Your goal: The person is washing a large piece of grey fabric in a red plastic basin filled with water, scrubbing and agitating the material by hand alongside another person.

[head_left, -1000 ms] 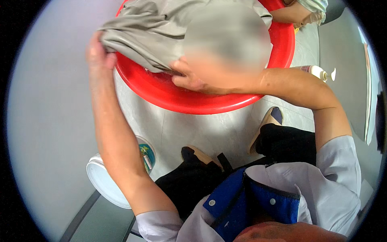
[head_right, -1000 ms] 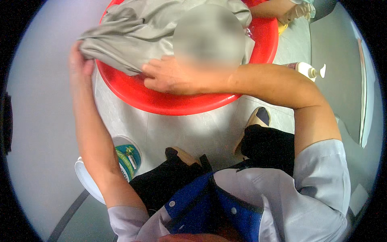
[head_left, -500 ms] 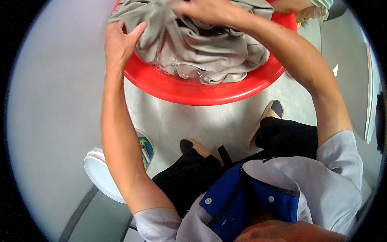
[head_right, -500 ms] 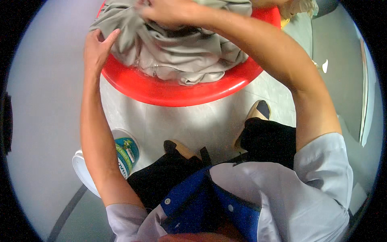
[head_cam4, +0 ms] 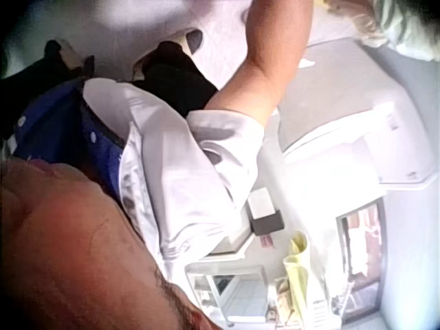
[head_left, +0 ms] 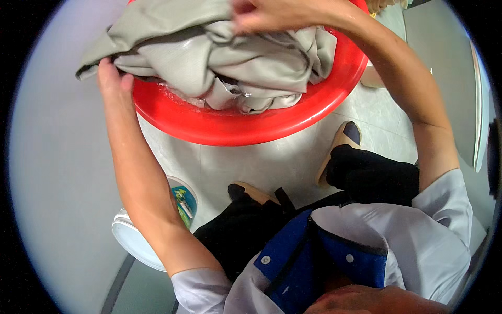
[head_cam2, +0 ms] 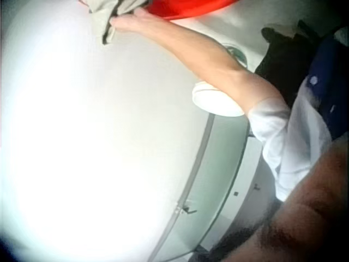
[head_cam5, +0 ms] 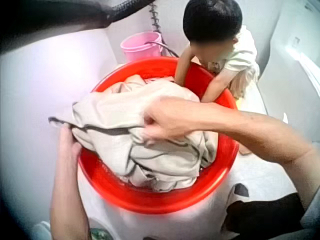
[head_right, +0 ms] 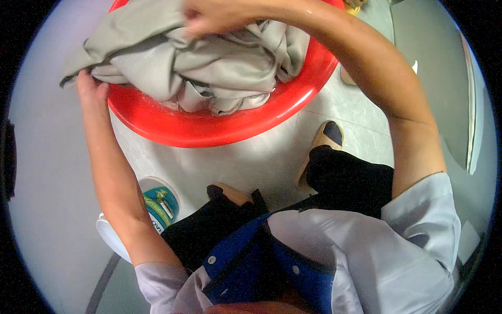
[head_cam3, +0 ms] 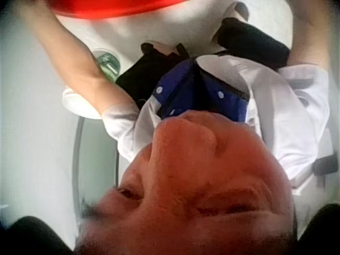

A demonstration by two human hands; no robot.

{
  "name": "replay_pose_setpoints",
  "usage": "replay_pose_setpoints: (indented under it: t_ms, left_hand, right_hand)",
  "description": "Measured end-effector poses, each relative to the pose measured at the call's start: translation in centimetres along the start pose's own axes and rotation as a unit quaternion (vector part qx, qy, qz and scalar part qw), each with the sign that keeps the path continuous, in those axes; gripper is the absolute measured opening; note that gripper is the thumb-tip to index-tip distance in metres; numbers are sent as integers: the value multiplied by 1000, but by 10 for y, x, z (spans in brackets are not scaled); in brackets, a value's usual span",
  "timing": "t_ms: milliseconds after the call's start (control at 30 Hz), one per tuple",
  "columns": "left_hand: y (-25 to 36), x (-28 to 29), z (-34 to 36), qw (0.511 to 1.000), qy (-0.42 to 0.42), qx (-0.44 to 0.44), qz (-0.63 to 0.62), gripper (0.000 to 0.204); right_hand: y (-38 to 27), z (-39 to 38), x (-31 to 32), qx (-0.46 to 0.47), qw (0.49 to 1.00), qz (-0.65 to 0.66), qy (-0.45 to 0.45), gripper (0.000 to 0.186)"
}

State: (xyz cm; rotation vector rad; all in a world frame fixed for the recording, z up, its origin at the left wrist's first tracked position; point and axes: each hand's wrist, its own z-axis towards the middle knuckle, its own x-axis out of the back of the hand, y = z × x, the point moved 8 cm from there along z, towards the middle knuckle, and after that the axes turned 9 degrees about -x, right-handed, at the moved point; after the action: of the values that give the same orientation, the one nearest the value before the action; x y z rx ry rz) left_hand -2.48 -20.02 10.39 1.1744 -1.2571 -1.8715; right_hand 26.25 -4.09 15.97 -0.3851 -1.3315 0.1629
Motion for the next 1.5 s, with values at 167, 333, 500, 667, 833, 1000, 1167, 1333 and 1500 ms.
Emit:
replay_pose_setpoints:
  t_ms: [167, 333, 500, 667, 833, 1000, 1167, 1333, 1500]
  left_hand:
    - [-39, 59, 14, 997, -31, -27, 61, 43]
    - [-7, 67, -14, 929, -106, -47, 351, 57]
    - [14, 44, -54, 751, -300, 105, 579, 55]
    - [56, -31, -76, 846, -246, -120, 458, 67]
    - [-2, -96, -79, 614, -192, -420, 640, 90]
    - [-40, -72, -56, 585, -127, -364, 713, 58]
    - [-40, -50, 11, 701, -57, -232, 672, 45]
    - [-31, -35, 36, 838, -23, -106, 535, 45]
    - [23, -129, -39, 525, -53, -508, 681, 43]
  right_hand:
    - [49, -23, -76, -33, 969, -242, -45, 57]
    - [30, -6, -63, -47, 974, -221, 11, 50]
    - [14, 26, 29, 116, 951, 81, 276, 48]
    - [-33, 97, 8, 134, 944, 203, 224, 48]
    - [7, 86, 15, 120, 951, 129, 256, 30]
    - [82, 37, -20, -42, 993, -90, 67, 41]
    - [88, -10, -69, -20, 996, -89, 15, 36]
    - [19, -22, -65, 201, 976, 59, 58, 14]
    - [17, -9, -78, 158, 987, -30, -28, 13]
